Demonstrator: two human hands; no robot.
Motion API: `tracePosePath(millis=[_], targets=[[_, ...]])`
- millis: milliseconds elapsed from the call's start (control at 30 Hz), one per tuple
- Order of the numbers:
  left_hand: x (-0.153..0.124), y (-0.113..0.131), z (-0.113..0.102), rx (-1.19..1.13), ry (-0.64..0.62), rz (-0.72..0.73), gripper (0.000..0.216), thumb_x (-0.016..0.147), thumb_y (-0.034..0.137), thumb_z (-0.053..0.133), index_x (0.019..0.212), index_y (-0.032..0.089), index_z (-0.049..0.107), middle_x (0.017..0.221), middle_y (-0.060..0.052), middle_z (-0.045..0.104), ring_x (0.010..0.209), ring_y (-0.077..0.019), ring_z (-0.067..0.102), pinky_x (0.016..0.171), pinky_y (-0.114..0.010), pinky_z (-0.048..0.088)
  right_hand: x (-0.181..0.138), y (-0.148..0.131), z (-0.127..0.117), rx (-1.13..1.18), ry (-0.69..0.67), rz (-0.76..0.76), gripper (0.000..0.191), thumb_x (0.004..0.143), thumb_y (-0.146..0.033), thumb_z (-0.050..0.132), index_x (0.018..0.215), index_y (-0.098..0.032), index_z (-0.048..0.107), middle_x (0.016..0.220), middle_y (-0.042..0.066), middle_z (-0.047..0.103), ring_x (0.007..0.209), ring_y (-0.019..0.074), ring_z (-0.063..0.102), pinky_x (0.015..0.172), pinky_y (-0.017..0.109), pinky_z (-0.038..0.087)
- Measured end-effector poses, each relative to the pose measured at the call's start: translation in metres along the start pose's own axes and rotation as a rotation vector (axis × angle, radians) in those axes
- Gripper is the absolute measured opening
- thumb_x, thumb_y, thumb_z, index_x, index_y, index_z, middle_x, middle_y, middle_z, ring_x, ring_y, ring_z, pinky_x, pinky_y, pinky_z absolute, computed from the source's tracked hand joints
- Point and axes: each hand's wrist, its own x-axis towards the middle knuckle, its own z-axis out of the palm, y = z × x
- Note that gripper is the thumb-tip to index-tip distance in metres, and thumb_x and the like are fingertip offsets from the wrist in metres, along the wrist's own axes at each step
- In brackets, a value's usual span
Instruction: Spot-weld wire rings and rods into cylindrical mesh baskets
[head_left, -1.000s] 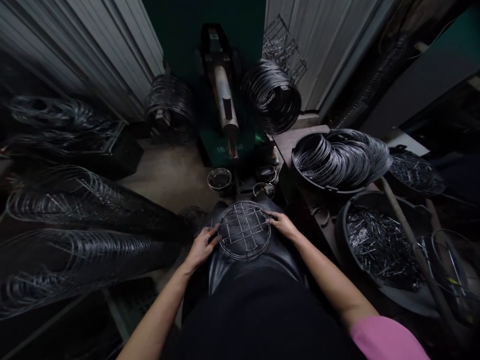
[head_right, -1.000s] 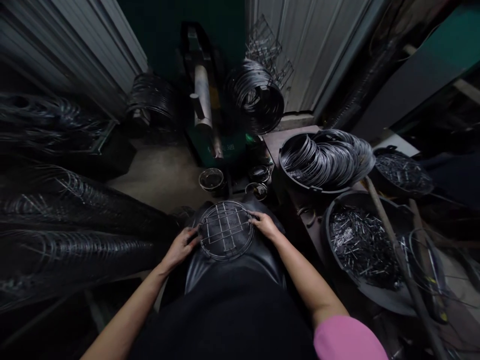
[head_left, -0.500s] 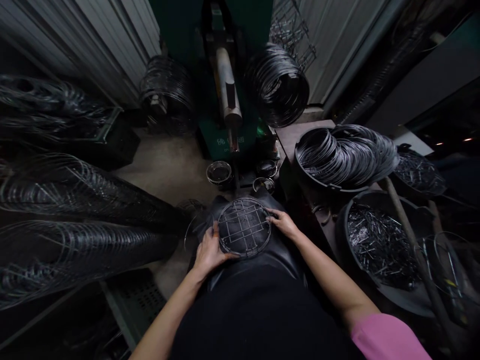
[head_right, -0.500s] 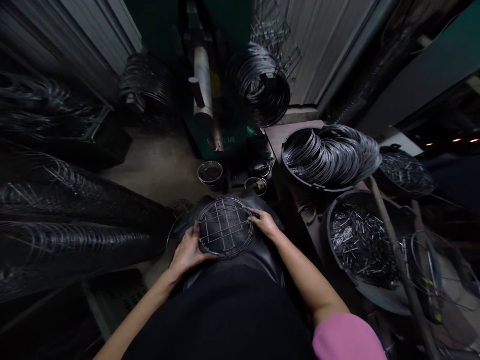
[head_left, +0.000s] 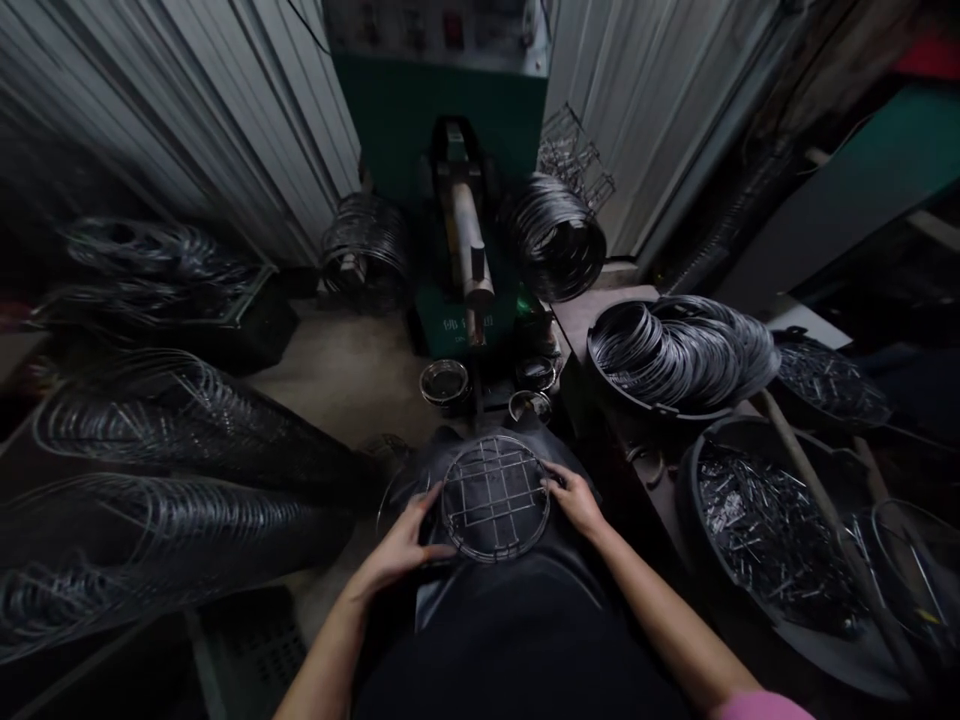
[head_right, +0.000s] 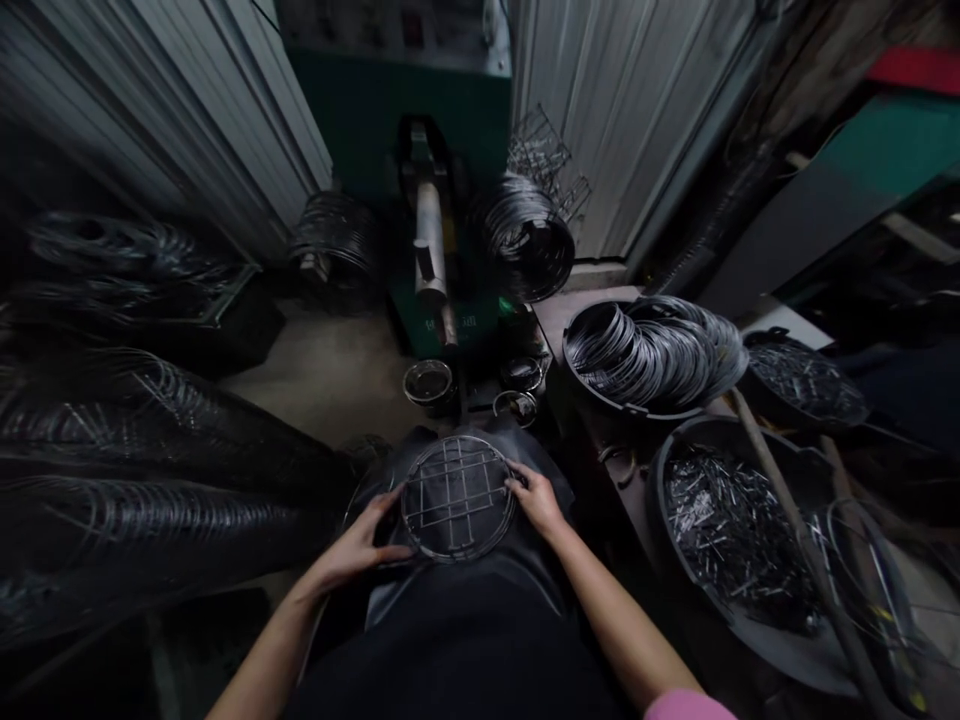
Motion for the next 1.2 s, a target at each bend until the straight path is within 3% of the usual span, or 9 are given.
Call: tracePosePath(millis=[100,167,333,600,900,1033,1200], targets=[[0.002,0.002,-0.015,-0.279,0.026,-0.083,0.073,0.072,0.052,0.060,0.134,0.018,0.043,0.119,-0.010,0.059,0.115,-0.0261,0.052,0.099,-0.040,0.040,0.000,0.000,-0.003,-0.001,0.105,0.014,0.034,0.076,-0.036,0.057,0.103,-0.019,0.069,0.107,0.008,0.069,0.103,0.0251,0.062,0.096,0.041,0.044],[0.008,0.008,-0.016,-0.344,0.098,-0.084,0.068,0.076,0.053,0.055,0.133,0.018,0.044,0.121,-0.010,0.059,0.116,-0.0264,0.052,0.098,-0.040,0.041,0.002,-0.003,-0.004,0.004,0.170,-0.006,0.037,0.078,-0.041,0.054,0.104,-0.018,0.069,0.108,0.009,0.069,0.104,0.0252,0.062,0.095,0.041,0.044],[0.026,0.020,0.002,-0.306,0.109,0.019,0.070,0.071,0.055,0.059,0.128,0.016,0.050,0.131,-0.011,0.054,0.124,-0.0283,0.046,0.106,-0.043,0.032,0.003,-0.013,0.000,-0.007,0.068,-0.078,0.036,0.075,-0.038,0.058,0.106,-0.022,0.068,0.102,0.005,0.071,0.098,0.0243,0.065,0.090,0.040,0.049],[0.028,0.021,0.007,-0.183,0.149,0.031,0.069,0.076,0.053,0.051,0.131,0.012,0.046,0.138,-0.011,0.046,0.130,-0.0259,0.039,0.111,-0.041,0.025,0.005,-0.017,0.005,-0.124,0.081,-0.174,0.035,0.080,-0.030,0.051,0.110,-0.021,0.066,0.109,0.009,0.068,0.103,0.0250,0.063,0.093,0.041,0.047],[0.032,0.009,0.011,-0.253,0.137,0.048,0.070,0.073,0.053,0.056,0.130,0.014,0.048,0.133,-0.009,0.052,0.126,-0.0261,0.044,0.109,-0.041,0.030,0.004,-0.018,0.004,-0.125,0.069,-0.161,0.035,0.079,-0.030,0.052,0.110,-0.023,0.067,0.107,0.007,0.070,0.102,0.0241,0.064,0.091,0.039,0.048],[0.031,0.009,0.012,-0.342,0.117,0.021,0.073,0.072,0.051,0.058,0.133,0.013,0.044,0.136,-0.011,0.048,0.126,-0.0257,0.045,0.108,-0.040,0.032,0.004,-0.017,0.003,-0.075,0.059,-0.134,0.035,0.078,-0.033,0.055,0.108,-0.022,0.068,0.108,0.007,0.069,0.103,0.0251,0.063,0.093,0.041,0.047],[0.031,0.013,0.006,-0.203,0.080,0.025,0.071,0.073,0.053,0.057,0.133,0.018,0.045,0.138,-0.007,0.047,0.129,-0.0254,0.040,0.110,-0.042,0.026,0.005,-0.013,0.001,-0.013,0.038,-0.091,0.036,0.076,-0.035,0.059,0.108,-0.021,0.067,0.108,0.007,0.069,0.102,0.0246,0.063,0.094,0.041,0.046]])
